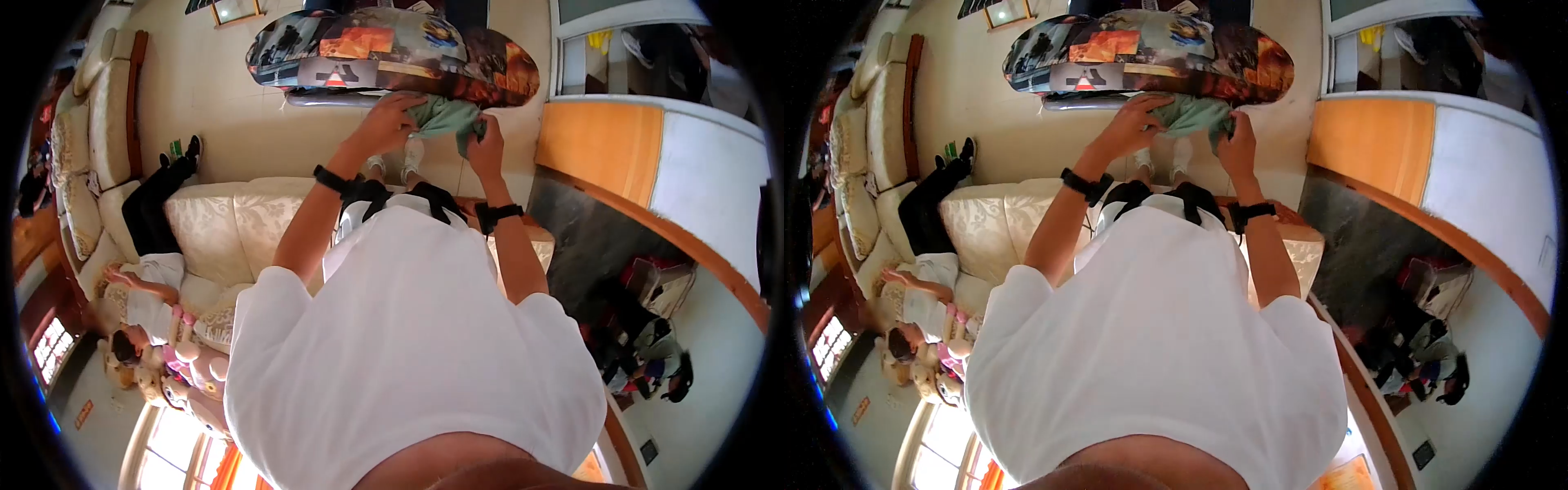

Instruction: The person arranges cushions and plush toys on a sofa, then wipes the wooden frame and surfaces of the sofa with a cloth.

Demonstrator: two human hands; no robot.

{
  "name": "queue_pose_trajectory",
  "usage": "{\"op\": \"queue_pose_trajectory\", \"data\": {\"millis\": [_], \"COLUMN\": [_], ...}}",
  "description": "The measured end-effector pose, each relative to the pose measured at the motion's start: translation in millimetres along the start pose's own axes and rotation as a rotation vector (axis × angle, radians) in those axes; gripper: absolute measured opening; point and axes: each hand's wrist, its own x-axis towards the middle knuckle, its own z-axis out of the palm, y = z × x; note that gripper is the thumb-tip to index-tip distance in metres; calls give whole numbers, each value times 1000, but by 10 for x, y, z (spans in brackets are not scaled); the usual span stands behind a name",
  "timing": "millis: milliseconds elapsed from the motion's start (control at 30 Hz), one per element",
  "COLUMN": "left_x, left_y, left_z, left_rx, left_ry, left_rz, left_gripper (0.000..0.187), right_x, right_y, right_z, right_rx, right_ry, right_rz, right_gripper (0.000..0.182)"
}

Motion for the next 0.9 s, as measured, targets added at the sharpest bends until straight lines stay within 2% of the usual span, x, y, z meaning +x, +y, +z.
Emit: {"op": "queue_pose_trajectory", "data": {"millis": [133,200,233,267,333,367,500,567,600,667,700,733,800,833,867,900], "left_x": [-311,-497,-578,-638,-783,-879,-1385,-1710,-1709,-1751,-1718,-1622,-1436,-1504,-1528,-1533], "left_y": [-96,-198,-281,-353,-458,-536,-1167,-1678,-1704,-1690,-1651,-1533,-1350,-1440,-1467,-1511], "left_z": [-307,-451,-522,-610,-776,-844,-1013,-909,-954,-1013,-902,-907,-1061,-1060,-1133,-1208], "left_rx": [-89,-75,-29,12,26,41,25,-446,-441,-607,-762,-765,-937,-897,-900,-654], "left_ry": [39,58,120,177,240,297,381,556,550,337,455,463,528,581,592,742], "left_rz": [-133,-158,-187,-212,-243,-291,-411,-702,-694,-942,-960,-954,-1197,-1095,-1095,-922], "left_gripper": [16,16,17,17,17,18,19,13,13,11,15,15,15,10,10,11], "right_x": [117,153,167,204,253,285,474,548,578,633,642,668,712,745,804,869], "right_y": [-217,-563,-657,-738,-888,-1018,-1439,-1604,-1677,-1760,-1778,-1796,-2055,-2192,-2276,-2342], "right_z": [37,12,79,173,368,453,822,990,1066,1199,1248,1271,1108,1010,948,886], "right_rx": [-121,-106,-189,-198,-240,-250,-266,-247,-244,-245,-213,-183,-150,-113,-114,-79], "right_ry": [-101,-245,-260,-252,-290,-282,-350,-361,-385,-403,-465,-533,-482,-432,-438,-302], "right_rz": [-26,-131,-234,-241,-438,-437,-656,-730,-775,-820,-886,-959,-921,-864,-872,-858], "right_gripper": [29,28,30,30,30,30,23,21,19,18,18,18,21,24,24,26]}}
